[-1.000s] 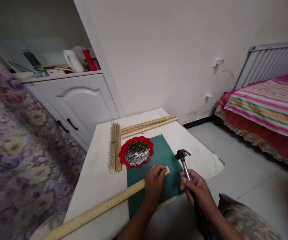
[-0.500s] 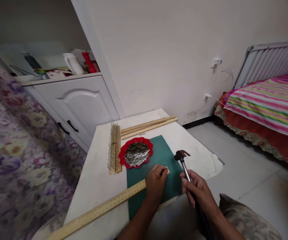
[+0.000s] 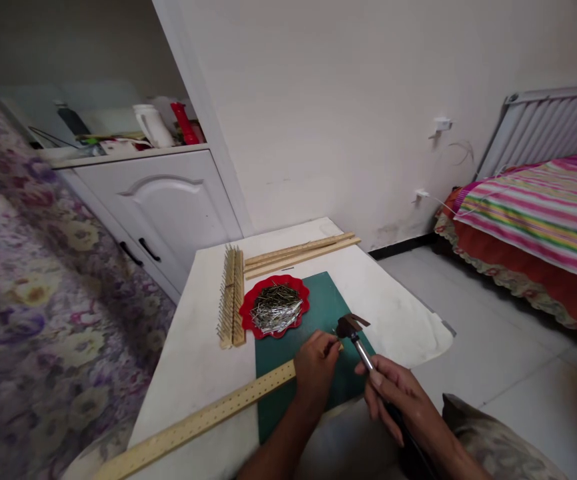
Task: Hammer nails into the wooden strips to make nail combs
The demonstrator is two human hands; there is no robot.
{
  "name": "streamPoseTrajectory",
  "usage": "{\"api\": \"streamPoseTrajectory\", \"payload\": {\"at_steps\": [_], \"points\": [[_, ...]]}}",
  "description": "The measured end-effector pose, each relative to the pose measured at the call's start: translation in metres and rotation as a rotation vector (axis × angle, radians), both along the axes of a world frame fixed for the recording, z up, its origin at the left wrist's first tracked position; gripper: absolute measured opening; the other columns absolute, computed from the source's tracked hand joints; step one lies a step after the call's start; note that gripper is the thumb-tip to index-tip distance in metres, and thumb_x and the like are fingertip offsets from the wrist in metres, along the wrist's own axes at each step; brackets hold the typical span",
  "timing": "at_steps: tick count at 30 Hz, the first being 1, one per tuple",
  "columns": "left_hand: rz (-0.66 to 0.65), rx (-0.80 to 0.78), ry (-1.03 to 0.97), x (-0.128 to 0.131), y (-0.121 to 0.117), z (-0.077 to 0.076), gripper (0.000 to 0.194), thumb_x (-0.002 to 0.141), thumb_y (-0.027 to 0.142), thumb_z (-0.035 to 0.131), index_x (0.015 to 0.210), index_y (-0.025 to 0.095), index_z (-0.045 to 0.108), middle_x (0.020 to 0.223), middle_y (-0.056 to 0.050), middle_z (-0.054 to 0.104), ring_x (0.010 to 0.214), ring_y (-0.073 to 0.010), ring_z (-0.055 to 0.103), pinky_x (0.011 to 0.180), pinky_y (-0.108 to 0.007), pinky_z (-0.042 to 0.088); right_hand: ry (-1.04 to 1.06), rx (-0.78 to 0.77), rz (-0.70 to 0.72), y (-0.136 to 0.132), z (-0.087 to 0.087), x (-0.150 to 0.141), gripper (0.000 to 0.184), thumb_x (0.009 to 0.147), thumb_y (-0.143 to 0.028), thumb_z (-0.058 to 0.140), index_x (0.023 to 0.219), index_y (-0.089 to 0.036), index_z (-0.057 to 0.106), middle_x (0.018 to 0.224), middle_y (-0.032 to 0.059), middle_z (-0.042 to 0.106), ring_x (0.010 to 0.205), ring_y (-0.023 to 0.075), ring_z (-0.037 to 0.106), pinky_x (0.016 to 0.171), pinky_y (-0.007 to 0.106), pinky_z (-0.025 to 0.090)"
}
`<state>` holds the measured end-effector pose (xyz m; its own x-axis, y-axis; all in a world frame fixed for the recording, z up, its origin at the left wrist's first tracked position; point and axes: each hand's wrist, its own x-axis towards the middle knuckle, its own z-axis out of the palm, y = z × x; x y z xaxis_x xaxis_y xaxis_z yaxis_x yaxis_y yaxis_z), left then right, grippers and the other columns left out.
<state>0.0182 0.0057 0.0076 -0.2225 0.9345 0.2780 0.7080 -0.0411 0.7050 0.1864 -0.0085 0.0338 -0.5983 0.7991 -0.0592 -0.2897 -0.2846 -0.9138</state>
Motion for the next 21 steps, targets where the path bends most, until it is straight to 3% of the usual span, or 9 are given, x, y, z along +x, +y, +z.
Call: {"api": "streamPoseTrajectory", "payload": {"at_steps": [12, 21], "points": [[0.029, -0.029, 0.025, 0.0001, 0.0008, -0.0023, 0.016, 0.079, 0.021, 0.051, 0.067, 0.018, 0.061, 0.07, 0.002, 0.058, 0.063, -0.0109, 0.052, 0.056, -0.021, 0.032, -0.065, 0.039, 0.023, -0.0021, -0.0022, -0.0002, 0.026, 0.09, -0.039, 0.045, 0.099, -0.016, 0.051, 0.056, -0.0031, 0.064, 0.024, 0.001, 0.035, 0.028, 0.014, 0.017], [-0.01, -0.008, -0.093, -0.0017, -0.0031, 0.0006, 0.009, 0.076, 0.021, 0.057, 0.076, 0.02, 0.065, 0.075, 0.0, 0.061, 0.07, -0.0131, 0.057, 0.063, -0.023, 0.04, 0.005, 0.0, -0.014, 0.0043, -0.0061, 0.0062, 0.025, 0.089, -0.04, 0.048, 0.099, -0.017, 0.051, 0.054, -0.005, 0.06, 0.025, 0.0008, 0.036, 0.027, 0.012, 0.022]]}}
